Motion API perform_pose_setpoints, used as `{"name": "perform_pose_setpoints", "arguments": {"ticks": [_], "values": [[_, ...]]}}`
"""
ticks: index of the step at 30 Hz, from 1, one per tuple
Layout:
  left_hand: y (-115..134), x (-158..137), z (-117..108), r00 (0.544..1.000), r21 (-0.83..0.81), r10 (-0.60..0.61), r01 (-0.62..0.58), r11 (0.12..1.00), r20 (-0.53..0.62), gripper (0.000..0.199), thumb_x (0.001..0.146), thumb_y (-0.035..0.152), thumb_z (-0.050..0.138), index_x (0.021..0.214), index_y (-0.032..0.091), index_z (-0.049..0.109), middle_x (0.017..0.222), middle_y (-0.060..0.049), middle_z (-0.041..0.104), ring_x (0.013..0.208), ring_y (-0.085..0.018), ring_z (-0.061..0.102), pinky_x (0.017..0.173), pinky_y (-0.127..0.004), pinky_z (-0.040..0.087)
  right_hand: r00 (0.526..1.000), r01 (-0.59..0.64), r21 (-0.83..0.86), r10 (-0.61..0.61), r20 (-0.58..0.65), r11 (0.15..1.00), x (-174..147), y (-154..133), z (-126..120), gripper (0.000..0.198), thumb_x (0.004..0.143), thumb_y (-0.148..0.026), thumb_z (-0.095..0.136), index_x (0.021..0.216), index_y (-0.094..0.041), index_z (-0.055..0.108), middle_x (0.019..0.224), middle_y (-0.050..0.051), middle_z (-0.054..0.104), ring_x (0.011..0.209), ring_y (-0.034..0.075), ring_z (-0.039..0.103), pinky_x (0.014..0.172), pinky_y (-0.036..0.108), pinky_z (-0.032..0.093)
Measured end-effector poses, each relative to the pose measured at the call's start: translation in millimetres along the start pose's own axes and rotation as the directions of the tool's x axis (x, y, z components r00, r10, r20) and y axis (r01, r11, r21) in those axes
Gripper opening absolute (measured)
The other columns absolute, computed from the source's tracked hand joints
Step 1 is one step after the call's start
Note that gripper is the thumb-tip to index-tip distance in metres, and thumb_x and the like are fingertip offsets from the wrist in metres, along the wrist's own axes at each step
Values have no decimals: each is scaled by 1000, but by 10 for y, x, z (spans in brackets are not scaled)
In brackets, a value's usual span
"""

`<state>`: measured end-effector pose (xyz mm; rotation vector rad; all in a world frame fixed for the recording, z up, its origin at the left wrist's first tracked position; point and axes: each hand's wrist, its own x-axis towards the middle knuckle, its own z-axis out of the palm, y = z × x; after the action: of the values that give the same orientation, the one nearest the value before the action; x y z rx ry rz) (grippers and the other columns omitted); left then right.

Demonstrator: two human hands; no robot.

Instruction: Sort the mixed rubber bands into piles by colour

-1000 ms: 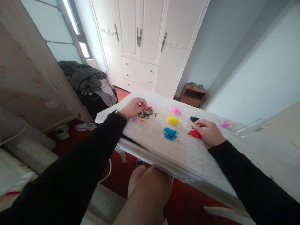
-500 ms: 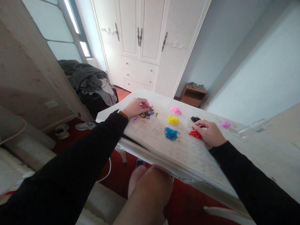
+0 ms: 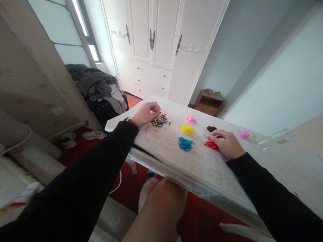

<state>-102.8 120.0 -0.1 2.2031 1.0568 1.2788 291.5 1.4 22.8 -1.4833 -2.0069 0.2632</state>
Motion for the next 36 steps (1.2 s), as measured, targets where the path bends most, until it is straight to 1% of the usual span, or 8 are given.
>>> {"name": "perform_pose_setpoints", "arguments": {"ticks": [6,10,14,18,21,26,31,36], "values": [[-49,-32,-44,993,74,4,-13,997,121,15,73,27,72,84,17,72,83,-6,78,79,-20,73,78,-34,56,1000,2,-7,-2,-1,1000,-5,-24,-5,25,84,-42,64,73,-23,74,82,8,78,79,26,73,77,39,62],[-52,-33,-47,987,148,-10,-14,989,161,17,71,26,70,86,19,73,80,-2,79,78,-20,73,76,-32,53,1000,12,-4,-12,0,1000,-7,-21,-2,26,84,-43,64,73,-23,75,82,8,78,80,26,73,77,39,61],[-56,-31,-43,985,164,-16,-12,986,172,14,73,24,67,85,19,73,83,-4,79,79,-20,72,75,-31,52,1000,10,-4,-10,-2,1000,-7,-19,1,24,83,-42,64,74,-22,76,82,7,78,78,25,72,76,38,61],[-74,-34,-33,990,158,6,-29,987,144,8,74,24,65,79,19,69,87,-5,78,83,-21,71,76,-33,51,1000,7,-6,-7,0,1000,-12,-37,1,25,83,-41,63,73,-22,75,82,8,77,79,26,72,76,38,61],[-55,-34,-39,993,148,16,-33,988,117,7,76,24,63,79,19,67,85,-4,75,82,-20,68,77,-34,51,1000,7,-7,-7,0,1000,-14,-44,1,24,83,-41,62,73,-22,74,82,8,78,80,26,73,77,39,60],[25,-37,-53,998,67,34,-37,997,57,5,78,22,60,80,18,63,82,-5,70,81,-19,66,83,-35,55,1000,3,-7,-3,2,1000,-13,-34,5,25,83,-41,63,74,-22,74,84,9,78,80,27,72,77,40,60],[44,-40,-48,1000,44,-13,13,999,-13,9,77,24,64,83,17,64,79,-3,68,75,-17,64,79,-33,54,1000,10,-3,-10,7,1000,-1,-37,5,25,84,-40,61,75,-21,74,84,9,77,80,26,72,78,40,60],[90,-14,-55,989,21,-38,42,999,-143,10,76,25,70,78,17,63,72,-1,66,70,-16,63,74,-30,52,1000,7,5,-7,-6,1000,14,-26,16,28,83,-43,60,73,-21,74,80,8,76,76,25,71,76,39,59]]}}
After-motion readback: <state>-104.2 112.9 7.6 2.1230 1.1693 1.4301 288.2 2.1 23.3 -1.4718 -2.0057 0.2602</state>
